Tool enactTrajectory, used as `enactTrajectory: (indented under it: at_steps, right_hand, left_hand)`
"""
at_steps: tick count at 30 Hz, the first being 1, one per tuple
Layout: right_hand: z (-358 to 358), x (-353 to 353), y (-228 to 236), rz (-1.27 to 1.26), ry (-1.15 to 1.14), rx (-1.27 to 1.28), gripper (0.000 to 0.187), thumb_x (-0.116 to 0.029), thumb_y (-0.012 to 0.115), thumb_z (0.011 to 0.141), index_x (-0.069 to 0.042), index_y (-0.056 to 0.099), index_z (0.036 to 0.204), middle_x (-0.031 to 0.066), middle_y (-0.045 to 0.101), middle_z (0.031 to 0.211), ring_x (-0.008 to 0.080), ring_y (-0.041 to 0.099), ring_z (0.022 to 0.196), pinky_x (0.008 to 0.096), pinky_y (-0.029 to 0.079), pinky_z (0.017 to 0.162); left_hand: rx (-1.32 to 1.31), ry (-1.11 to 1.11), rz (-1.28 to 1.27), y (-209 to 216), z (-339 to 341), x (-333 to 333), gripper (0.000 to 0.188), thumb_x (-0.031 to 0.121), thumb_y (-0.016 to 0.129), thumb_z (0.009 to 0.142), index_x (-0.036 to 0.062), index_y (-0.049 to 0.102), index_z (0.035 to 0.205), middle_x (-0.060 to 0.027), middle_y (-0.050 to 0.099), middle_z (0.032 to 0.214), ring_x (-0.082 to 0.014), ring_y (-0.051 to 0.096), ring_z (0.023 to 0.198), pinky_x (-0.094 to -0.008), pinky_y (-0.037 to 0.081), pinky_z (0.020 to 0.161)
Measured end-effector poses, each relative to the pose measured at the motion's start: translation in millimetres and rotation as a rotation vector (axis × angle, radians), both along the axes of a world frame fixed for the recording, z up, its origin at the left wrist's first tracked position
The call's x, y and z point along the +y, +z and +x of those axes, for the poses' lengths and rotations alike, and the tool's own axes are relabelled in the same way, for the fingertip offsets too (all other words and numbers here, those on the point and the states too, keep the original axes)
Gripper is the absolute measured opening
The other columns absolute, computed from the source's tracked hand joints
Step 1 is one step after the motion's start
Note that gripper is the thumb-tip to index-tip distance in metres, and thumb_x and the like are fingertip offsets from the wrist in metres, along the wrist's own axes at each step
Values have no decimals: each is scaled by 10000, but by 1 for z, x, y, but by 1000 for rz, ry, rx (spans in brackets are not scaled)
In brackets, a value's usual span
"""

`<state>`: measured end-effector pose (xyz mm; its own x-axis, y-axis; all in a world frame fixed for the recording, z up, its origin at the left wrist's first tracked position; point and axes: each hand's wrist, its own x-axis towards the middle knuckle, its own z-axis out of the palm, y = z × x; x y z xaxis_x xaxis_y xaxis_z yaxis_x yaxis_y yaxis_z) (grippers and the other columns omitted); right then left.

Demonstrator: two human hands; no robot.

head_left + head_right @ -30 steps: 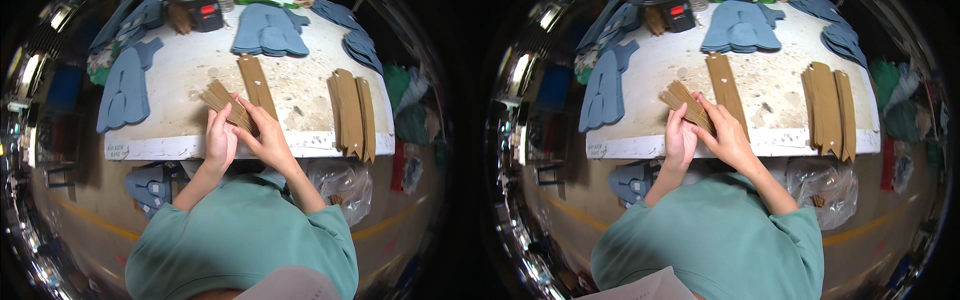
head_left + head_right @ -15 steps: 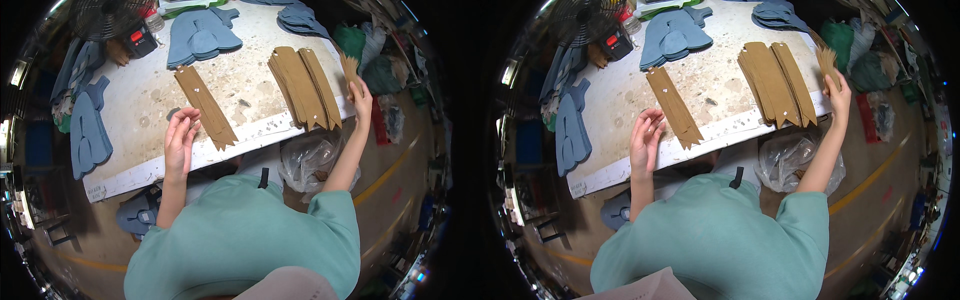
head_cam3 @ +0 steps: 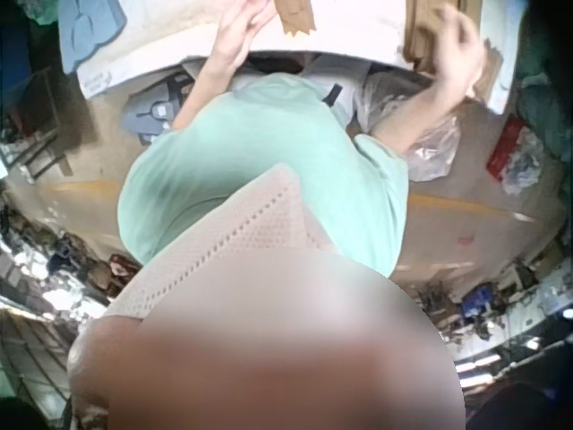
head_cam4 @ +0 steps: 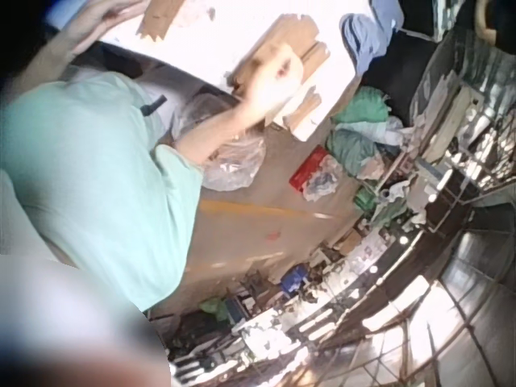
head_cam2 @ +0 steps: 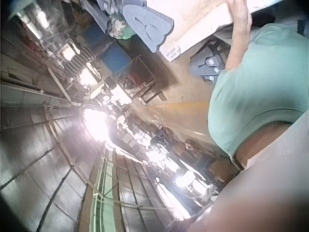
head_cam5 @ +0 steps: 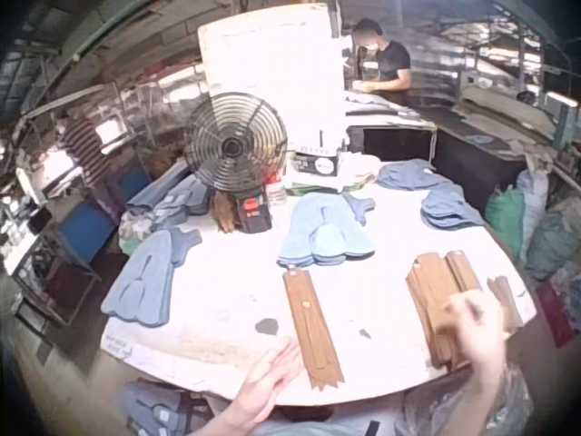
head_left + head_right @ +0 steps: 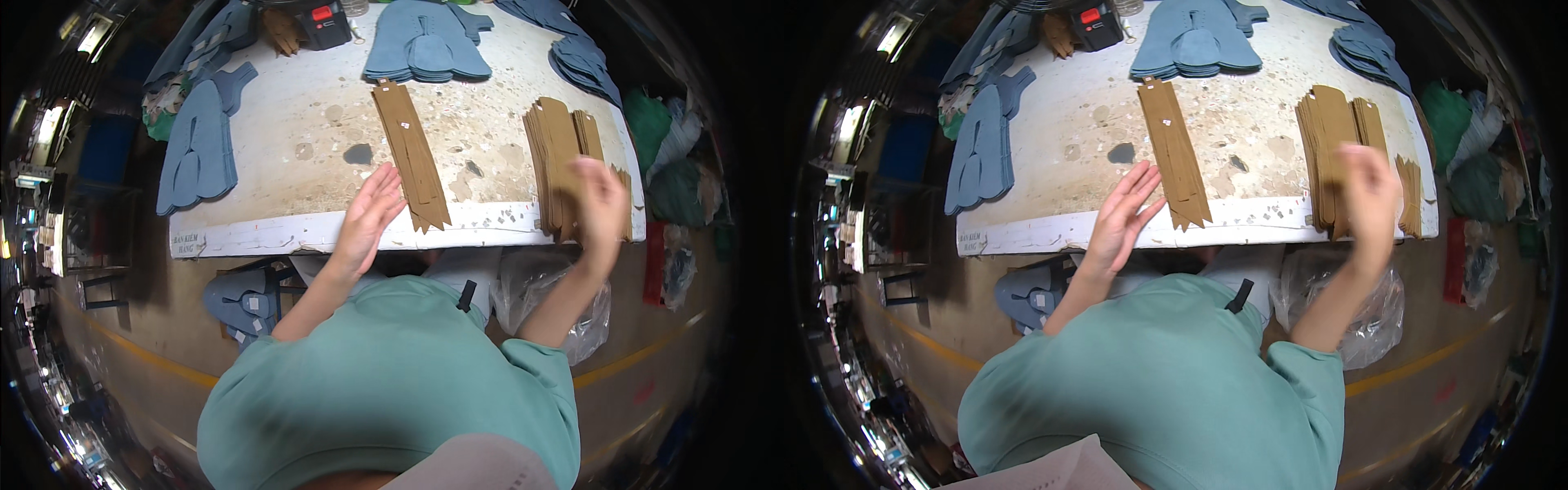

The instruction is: The person folds brown cardboard pieces in half, stacks them, and ties the stacks with rubber bands. They then place the tied bundles into a clear plastic bag on the table.

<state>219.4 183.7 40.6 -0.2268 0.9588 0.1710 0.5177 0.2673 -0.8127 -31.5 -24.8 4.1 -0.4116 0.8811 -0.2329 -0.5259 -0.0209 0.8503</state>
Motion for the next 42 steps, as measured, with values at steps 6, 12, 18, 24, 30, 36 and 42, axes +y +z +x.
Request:
enactTrajectory:
  at_steps: [6, 12, 18, 24, 30, 36, 42]
  right_hand:
    - [-152, -58, -48, 136, 400, -205, 327, -323, 731, 773, -7, 657, 814, 150, 588, 803, 312, 577, 786, 392, 469, 702]
    - [-169, -74, -55, -181, 429, 0, 469, -183, 697, 815, 19, 489, 1185, 209, 659, 932, 289, 658, 798, 335, 506, 698]
    - [-180, -96, -46, -591, 605, 565, 695, -6, 598, 888, -46, 223, 1471, 119, 665, 1023, 138, 645, 869, 257, 513, 745]
    - [-191, -112, -31, -171, 743, 260, 691, -14, 645, 843, -129, 339, 1452, 89, 652, 978, 91, 632, 797, 236, 511, 687]
    - [-193, -92, -50, -166, 554, 260, 299, -50, 624, 864, -44, 631, 1162, 71, 647, 834, 106, 613, 659, 244, 497, 612]
    - [-190, -95, -61, -10, 631, 233, 246, -54, 627, 857, -22, 648, 1101, 101, 630, 824, 152, 624, 662, 262, 500, 599]
    - [-195, -98, -58, 91, 684, 145, 235, -56, 630, 855, -19, 645, 1086, 92, 615, 806, 149, 588, 605, 262, 475, 557]
  left_hand:
    - [-14, 34, 16, -8, 6, 2, 563, 102, 462, 952, -36, 235, 1448, -182, 279, 1497, -237, 283, 1398, -381, 332, 1108]
    - [-59, 0, 40, -18, -2, 4, 601, 124, 495, 955, -12, 208, 1465, -170, 280, 1501, -242, 287, 1393, -373, 301, 1122]
    - [-271, -103, -7, -20, -42, 4, 392, 202, 553, 961, 2, 475, 1289, -99, 585, 1209, -132, 571, 1095, -290, 448, 977]
    - [-107, -125, -50, 4, -88, 5, 320, 191, 605, 930, 4, 565, 1186, -85, 643, 1101, -144, 631, 989, -317, 518, 883]
    - [114, 65, -107, 59, -164, -8, 359, 189, 654, 897, -7, 562, 1183, -125, 644, 1108, -190, 634, 1016, -328, 516, 909]
    - [50, 149, -69, 89, -251, -12, 354, 179, 645, 888, -8, 553, 1175, -122, 645, 1122, -207, 644, 1006, -353, 518, 908]
    - [73, 254, -81, 114, -375, 50, 255, 142, 581, 906, 11, 579, 1125, -84, 665, 1049, -189, 651, 969, -356, 521, 891]
